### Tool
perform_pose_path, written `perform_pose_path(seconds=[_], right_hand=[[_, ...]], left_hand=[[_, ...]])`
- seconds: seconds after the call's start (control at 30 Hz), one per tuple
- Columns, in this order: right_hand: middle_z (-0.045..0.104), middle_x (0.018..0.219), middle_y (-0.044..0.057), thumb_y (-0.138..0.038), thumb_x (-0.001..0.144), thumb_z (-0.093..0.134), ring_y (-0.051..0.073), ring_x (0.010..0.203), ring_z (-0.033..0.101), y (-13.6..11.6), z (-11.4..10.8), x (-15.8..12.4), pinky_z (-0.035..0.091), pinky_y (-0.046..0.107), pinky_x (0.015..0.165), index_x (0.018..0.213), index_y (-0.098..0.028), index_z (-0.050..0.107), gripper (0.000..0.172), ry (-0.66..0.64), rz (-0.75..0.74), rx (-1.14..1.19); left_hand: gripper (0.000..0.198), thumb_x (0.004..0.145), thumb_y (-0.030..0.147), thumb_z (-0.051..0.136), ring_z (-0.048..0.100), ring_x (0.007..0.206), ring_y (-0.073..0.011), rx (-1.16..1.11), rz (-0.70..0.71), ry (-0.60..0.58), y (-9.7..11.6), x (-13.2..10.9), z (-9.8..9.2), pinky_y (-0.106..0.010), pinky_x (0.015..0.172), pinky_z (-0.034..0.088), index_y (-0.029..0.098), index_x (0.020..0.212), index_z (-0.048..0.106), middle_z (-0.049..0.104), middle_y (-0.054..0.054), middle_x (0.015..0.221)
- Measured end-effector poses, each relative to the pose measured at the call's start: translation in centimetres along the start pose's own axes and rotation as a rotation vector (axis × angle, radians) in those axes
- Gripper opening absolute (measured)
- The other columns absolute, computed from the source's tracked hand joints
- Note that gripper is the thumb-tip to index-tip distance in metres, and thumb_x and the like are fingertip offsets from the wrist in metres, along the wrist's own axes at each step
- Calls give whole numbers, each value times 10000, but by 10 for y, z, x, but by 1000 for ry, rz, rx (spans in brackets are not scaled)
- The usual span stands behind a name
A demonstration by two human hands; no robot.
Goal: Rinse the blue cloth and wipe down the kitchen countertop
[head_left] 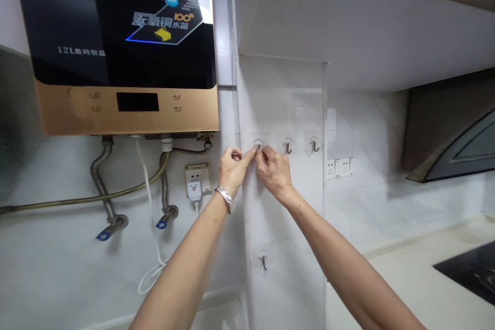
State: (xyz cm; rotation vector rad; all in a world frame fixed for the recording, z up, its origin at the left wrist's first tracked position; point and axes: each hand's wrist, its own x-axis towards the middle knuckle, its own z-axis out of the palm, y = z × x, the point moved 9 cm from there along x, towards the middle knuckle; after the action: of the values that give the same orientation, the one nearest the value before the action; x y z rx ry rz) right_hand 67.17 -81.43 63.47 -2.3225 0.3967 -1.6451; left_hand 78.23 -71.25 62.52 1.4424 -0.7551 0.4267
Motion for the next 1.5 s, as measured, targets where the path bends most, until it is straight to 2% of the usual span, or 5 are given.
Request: perform_pose_path(seconds=[0.23, 0.6, 0.9, 1.23, 1.5], right_hand=[[628, 651, 17, -315, 1023, 440, 152, 566, 484, 1, -7, 3, 210, 300, 587, 877, -201, 660, 288, -29, -19, -142], [663, 690, 32, -329, 1031, 408, 169, 615, 541, 1, -3, 5, 225, 303, 591, 901, -204, 648, 300, -51, -27, -143], [699, 762, 55, -335, 1040, 393, 167, 620, 549, 0, -2, 3, 226, 296, 581, 977, -197, 654, 301, -51, 3, -197], [644, 665, -11, -463, 979, 515, 140, 602, 558, 11, -7, -4, 312, 260, 601, 810, -230, 609, 303, -6, 44, 99], [644, 699, -22, -253, 858, 520, 128, 636, 590, 22, -5, -27, 376, 239, 646, 841, -223, 566, 58, 57, 8, 205]], left_hand=[[561, 677, 671, 782, 357, 569, -101, 36, 51, 49, 4, -1, -3, -245, 559, 278, 235, 724, 430, 359, 94, 622], [594, 650, 706, 772, 343, 582, -104, 26, 44, 54, -4, 4, -2, -249, 563, 272, 239, 713, 411, 361, 83, 633], [581, 709, 720, 734, 401, 578, -137, 266, 129, 104, 17, 5, -9, -276, 604, 329, 243, 657, 407, 443, 64, 583], [556, 697, 679, 769, 445, 620, -150, 271, 122, 190, 20, -1, -8, -279, 624, 344, 256, 729, 411, 438, 69, 643], [551, 695, 647, 791, 466, 640, -161, 276, 131, 215, 23, -1, -7, -296, 652, 374, 263, 748, 399, 449, 58, 657]])
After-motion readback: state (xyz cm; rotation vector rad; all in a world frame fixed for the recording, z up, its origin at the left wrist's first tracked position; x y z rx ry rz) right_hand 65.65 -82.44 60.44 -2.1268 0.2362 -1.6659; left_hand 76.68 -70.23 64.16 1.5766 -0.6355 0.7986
